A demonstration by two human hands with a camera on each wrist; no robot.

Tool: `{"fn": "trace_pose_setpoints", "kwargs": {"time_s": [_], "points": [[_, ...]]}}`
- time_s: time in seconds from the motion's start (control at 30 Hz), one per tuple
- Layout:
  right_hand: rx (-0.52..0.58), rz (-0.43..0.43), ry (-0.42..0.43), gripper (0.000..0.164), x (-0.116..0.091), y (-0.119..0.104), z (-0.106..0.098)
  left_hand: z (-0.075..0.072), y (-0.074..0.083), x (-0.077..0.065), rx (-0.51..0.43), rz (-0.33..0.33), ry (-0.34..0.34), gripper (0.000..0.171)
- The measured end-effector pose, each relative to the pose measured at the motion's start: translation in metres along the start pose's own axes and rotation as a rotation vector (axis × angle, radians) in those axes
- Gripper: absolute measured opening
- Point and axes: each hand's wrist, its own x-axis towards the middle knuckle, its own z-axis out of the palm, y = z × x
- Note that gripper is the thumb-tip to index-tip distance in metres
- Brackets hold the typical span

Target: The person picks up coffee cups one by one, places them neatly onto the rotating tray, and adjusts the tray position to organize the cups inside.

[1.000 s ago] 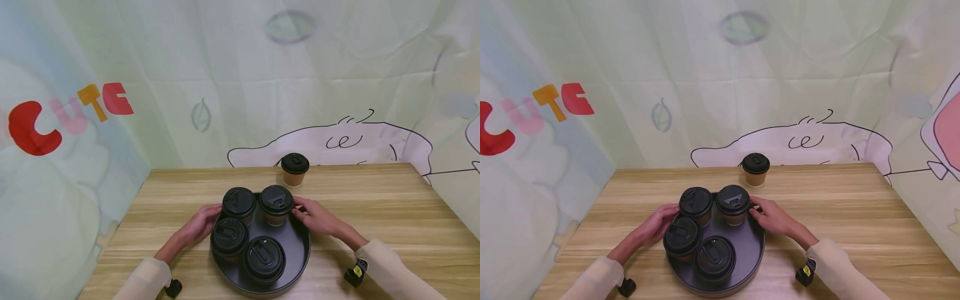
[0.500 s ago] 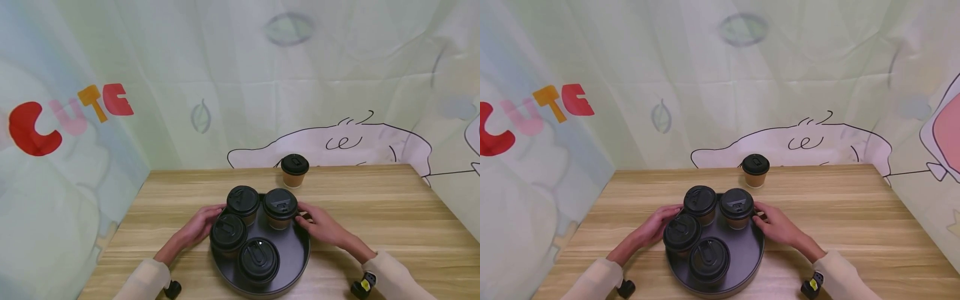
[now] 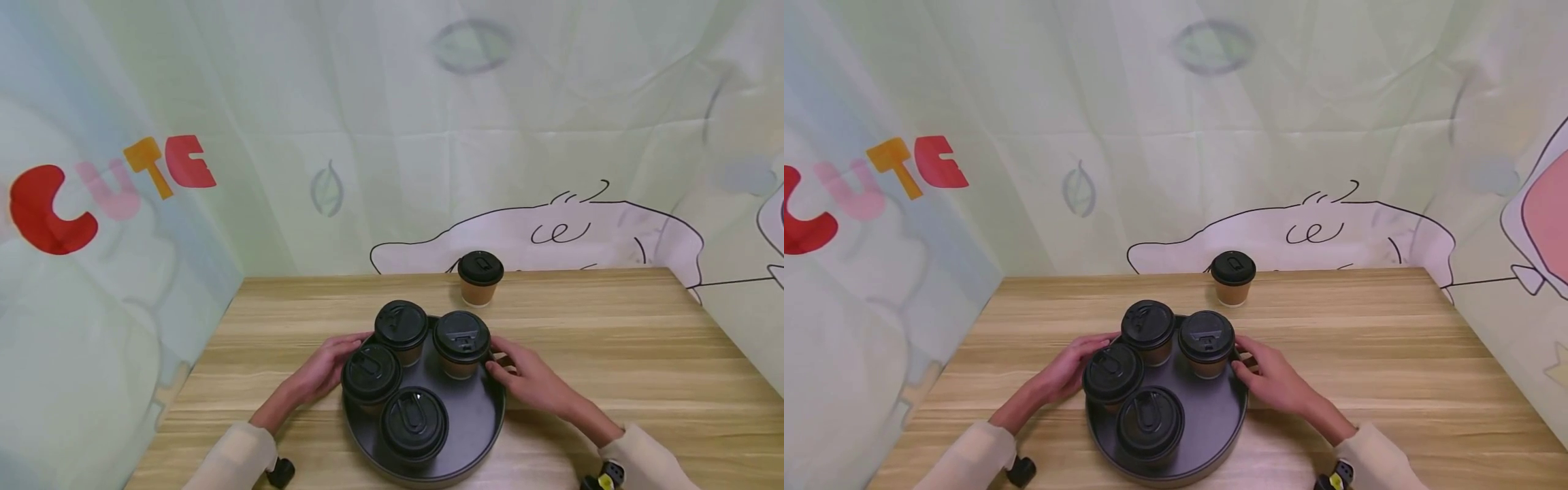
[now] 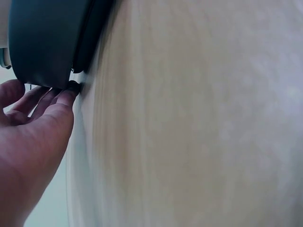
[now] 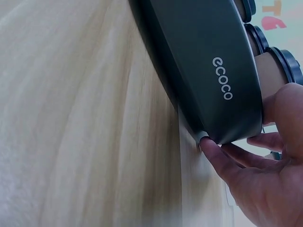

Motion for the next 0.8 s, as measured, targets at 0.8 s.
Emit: {"fn": "trace_pose_setpoints", "kwargs": {"time_s": [0.8], "points": [[-0.049,0.048,0.007,0.044,-0.0005,0.0012,-0.0089,0.0022,0.0015,-0.0007,-0.009,-0.001,0.002,0.054]]}}
